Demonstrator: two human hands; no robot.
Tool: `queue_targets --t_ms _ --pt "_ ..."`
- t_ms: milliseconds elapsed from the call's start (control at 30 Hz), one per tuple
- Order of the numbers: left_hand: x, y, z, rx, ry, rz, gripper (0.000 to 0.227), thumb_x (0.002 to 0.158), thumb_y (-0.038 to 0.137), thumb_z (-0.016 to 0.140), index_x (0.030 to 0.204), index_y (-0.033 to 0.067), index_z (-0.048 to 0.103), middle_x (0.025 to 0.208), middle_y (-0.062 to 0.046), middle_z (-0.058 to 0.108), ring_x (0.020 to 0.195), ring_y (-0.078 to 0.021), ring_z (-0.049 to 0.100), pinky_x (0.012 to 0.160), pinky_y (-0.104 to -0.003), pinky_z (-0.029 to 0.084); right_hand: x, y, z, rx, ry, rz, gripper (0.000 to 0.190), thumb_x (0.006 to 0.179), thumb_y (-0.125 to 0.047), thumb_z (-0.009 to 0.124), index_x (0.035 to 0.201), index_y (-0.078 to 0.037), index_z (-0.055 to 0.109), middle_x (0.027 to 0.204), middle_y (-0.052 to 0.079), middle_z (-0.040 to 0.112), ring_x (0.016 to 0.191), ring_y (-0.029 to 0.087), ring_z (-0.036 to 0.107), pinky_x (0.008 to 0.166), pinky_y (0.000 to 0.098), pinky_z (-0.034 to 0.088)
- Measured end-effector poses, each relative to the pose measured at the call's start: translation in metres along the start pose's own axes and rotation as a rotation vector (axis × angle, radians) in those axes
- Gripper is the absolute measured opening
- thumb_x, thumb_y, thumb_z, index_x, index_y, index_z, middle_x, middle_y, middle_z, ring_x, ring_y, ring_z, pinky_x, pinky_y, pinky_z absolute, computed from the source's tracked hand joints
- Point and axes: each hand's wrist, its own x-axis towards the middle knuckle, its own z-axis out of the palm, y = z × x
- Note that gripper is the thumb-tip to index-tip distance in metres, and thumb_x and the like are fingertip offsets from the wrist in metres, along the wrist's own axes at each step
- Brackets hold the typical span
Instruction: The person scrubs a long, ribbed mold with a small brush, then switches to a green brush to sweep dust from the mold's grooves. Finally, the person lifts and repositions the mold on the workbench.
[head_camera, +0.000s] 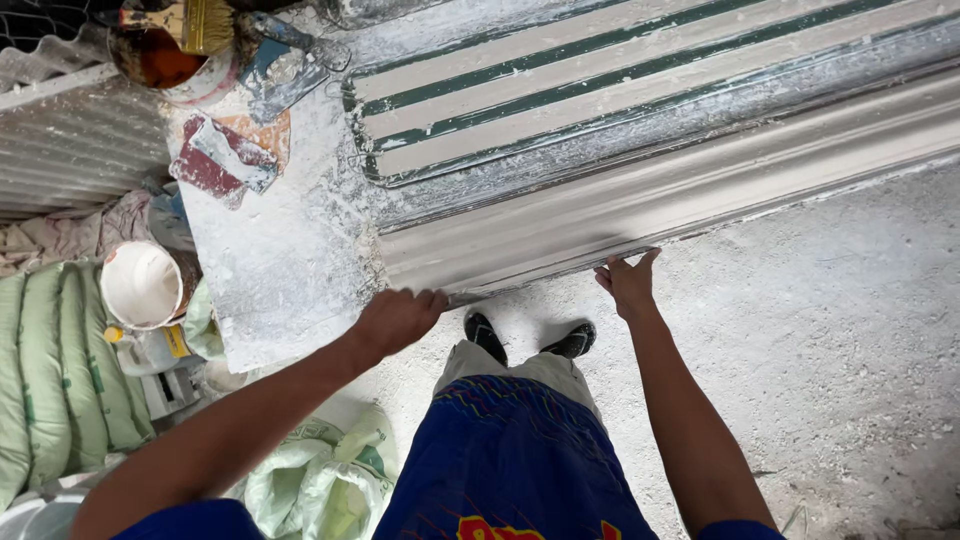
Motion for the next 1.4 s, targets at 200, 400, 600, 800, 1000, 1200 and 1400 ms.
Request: queue_targets --t_ms 200,400,600,800,1000,1200,1400 --pt "-0.036 -0.01 0.008 -0.047 -0.056 -0.041 0.04 0.097 0.019 0.057 0.135 0.0074 0.054 0.108 -0.01 0.069 0.078 -0.0293 0.072 0.058 -0.043 0.061 -0.009 0.0 -0.002 -0.038 0.025 -0.079 0.114 0.101 -0.009 0.059 0.155 -0.03 -0.038 0.138 0.025 0.055 0.086 0.017 0.065 0.076 0.0312 0.061" --pt "-0.064 -0.007 -0.003 0.1 -0.175 -0.055 0.054 0.089 0.011 0.059 0.142 0.005 0.051 0.116 -0.01 0.069 0.073 -0.0253 0.072 0.048 -0.038 0.061 -0.006 0.006 -0.008 -0.162 0.009 -0.166 0.113 0.1 -0.011 0.063 0.158 -0.033 -0.031 0.155 0.028 0.044 0.089 0.016 0.066 0.071 0.0302 0.059" --pt "0.013 0.024 0.02 0.0 0.083 -0.015 0.035 0.096 0.013 0.06 0.13 0.0039 0.059 0.096 -0.008 0.069 0.07 -0.0266 0.07 0.053 -0.042 0.057 0.001 0.011 -0.011 -0.275 0.076 -0.182 0.109 0.1 -0.012 0.064 0.161 -0.032 -0.025 0.149 0.027 0.051 0.086 0.017 0.066 0.069 0.0311 0.059" --pt "-0.059 -0.012 0.018 0.035 0.039 -0.031 0.052 0.088 0.01 0.065 0.138 0.0044 0.052 0.112 -0.01 0.066 0.074 -0.0262 0.072 0.049 -0.037 0.06 -0.003 0.009 -0.008 -0.231 0.054 -0.208 0.111 0.097 -0.014 0.064 0.162 -0.03 -0.024 0.136 0.025 0.061 0.084 0.018 0.063 0.068 0.0319 0.057" --pt "-0.036 -0.001 0.025 0.08 0.029 0.088 0.06 0.083 0.007 0.067 0.141 0.0053 0.05 0.132 -0.01 0.063 0.075 -0.0259 0.072 0.045 -0.034 0.059 -0.012 0.002 -0.008 -0.368 0.099 -0.218 0.111 0.098 -0.02 0.068 0.162 -0.026 -0.023 0.13 0.02 0.065 0.086 0.017 0.068 0.069 0.032 0.059" --pt "0.04 0.022 0.031 -0.059 0.239 0.101 0.046 0.094 0.011 0.062 0.138 0.0093 0.055 0.12 -0.007 0.066 0.081 -0.0267 0.07 0.056 -0.041 0.058 -0.018 0.002 -0.006 -0.368 0.102 -0.222 0.113 0.096 -0.021 0.07 0.163 -0.023 -0.022 0.12 0.02 0.07 0.077 0.016 0.062 0.063 0.0298 0.055" --pt "0.016 0.008 0.013 -0.056 0.031 0.077 0.046 0.091 0.01 0.062 0.136 0.009 0.054 0.118 -0.01 0.068 0.074 -0.0288 0.07 0.048 -0.041 0.058 -0.006 0.013 -0.01 -0.417 0.113 -0.275 0.11 0.098 -0.024 0.07 0.165 -0.022 -0.018 0.11 0.017 0.073 0.079 0.016 0.066 0.058 0.0295 0.054"
